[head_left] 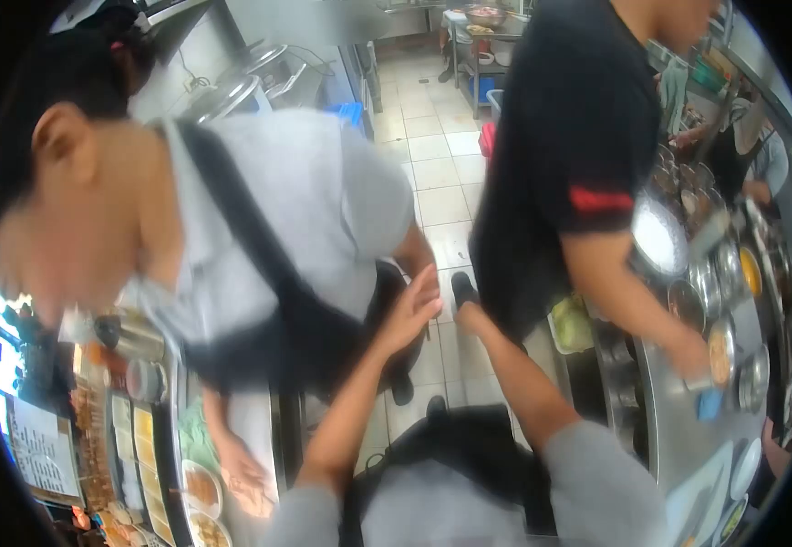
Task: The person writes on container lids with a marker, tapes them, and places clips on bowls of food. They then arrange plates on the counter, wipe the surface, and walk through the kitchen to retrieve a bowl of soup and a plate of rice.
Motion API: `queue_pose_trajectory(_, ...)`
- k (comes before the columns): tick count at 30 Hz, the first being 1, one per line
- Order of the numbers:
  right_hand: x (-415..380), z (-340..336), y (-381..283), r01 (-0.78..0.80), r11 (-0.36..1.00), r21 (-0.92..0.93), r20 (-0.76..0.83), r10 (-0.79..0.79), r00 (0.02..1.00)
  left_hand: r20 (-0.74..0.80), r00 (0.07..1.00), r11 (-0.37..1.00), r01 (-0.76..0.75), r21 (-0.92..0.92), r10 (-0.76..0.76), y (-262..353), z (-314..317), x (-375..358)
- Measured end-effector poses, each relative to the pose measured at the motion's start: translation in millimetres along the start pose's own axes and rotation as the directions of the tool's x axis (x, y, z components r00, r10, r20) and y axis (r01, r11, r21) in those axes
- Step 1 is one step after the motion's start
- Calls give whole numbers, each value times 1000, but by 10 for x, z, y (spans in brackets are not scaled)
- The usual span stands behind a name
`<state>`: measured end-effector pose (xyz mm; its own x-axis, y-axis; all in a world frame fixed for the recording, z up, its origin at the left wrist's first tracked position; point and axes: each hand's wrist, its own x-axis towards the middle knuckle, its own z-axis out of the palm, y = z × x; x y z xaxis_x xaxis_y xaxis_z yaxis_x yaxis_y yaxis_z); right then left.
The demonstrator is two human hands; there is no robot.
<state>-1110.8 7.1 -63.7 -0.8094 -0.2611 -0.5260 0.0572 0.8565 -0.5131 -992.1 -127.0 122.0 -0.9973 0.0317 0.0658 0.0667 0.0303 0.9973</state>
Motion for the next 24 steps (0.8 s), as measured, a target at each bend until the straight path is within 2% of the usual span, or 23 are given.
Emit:
queue_pose_trajectory(1, 12, -44, -116, -148, 979, -139, 221, 176, 959, -52, 999, 1000, 14, 18, -13, -50, -60, -41)
queue_pose_trajectory(2, 64, -4, -154, -144, 981, -131, 227, 171, 959, -97, 995, 999, 31, -22, -33, -69, -88, -86)
queue_pose_trajectory(3, 156, 97, -129, -223, 967, -124, 300, 251, 920, -142, 989, 997, 42, -60, -50, -97, -101, -134)
queue_pose_trajectory(4, 273, 210, -115, -297, 947, -120, 371, 321, 872, -167, 986, 1000, 19, -17, -22, -283, -107, -183)
queue_pose_trajectory(5, 379, 314, -123, -169, 950, -264, 387, 264, 883, -200, 979, 999, 30, 21, -25, -248, -60, -252)
queue_pose_trajectory(6, 461, 423, -107, -36, 917, -396, 409, 211, 888, -197, 980, 989, 58, 139, -29, -225, -54, -288)
queue_pose_trajectory(7, 499, 517, -52, 44, 910, -412, 396, 135, 908, -220, 975, 943, 56, 328, 18, -84, -22, -320)
queue_pose_trajectory(8, 496, 626, -24, 131, 890, -437, 387, 55, 921, -278, 957, 906, 43, 420, 83, -110, -13, -366)
queue_pose_trajectory(9, 512, 732, -30, 166, 868, -468, 399, 40, 916, -334, 929, 861, 34, 507, 160, -142, -10, -385)
queue_pose_trajectory(10, 637, 943, 43, 149, 860, -488, 388, 61, 920, -359, 918, 863, 41, 504, 166, -145, -17, -401)
queue_pose_trajectory(11, 541, 886, -20, 203, 838, -506, 445, 52, 894, -426, 895, 870, 103, 483, 130, -146, -8, -460)
queue_pose_trajectory(12, 660, 987, 121, 304, 862, -406, 466, -91, 880, -492, 867, 876, 175, 450, 80, -147, 10, -552)
queue_pose_trajectory(14, 833, 1205, 291, 308, 878, -365, 520, -82, 850, -530, 848, 899, 233, 372, -1, -74, 18, -653)
queue_pose_trajectory(15, 875, 1117, 156, 221, 866, -448, 545, 69, 836, -538, 841, 915, 257, 310, -53, -73, 28, -693)
queue_pose_trajectory(16, 1008, 1133, 249, 383, 778, -497, 587, -23, 809, -558, 827, 941, 240, 238, -70, -130, 43, -747)
queue_pose_trajectory(17, 1279, 1254, 563, 406, 762, -505, 599, -29, 800, -581, 808, 940, 268, 213, -98, -173, 64, -816)
queue_pose_trajectory(18, 1546, 1374, 870, 428, 745, -512, 611, -34, 791, -607, 773, 943, 314, 112, -185, -209, 69, -859)
queue_pose_trajectory(19, 1761, 1445, 1075, 314, 808, -498, 579, 40, 814, -625, 733, 936, 351, 11, -267, -243, 61, -865)
queue_pose_trajectory(21, 1761, 1386, 941, 358, 780, -513, 599, 27, 800, -652, 695, 924, 382, -24, -304, -436, 25, -968)
queue_pose_trajectory(23, 1829, 1132, 686, 401, 752, -523, 590, -20, 807, -694, 559, 890, 328, -318, -454, -715, -17, -1120)
queue_pose_trajectory(24, 1871, 996, 560, 418, 741, -526, 584, -42, 810, -708, 500, 861, 377, -342, -500, -946, -60, -1280)
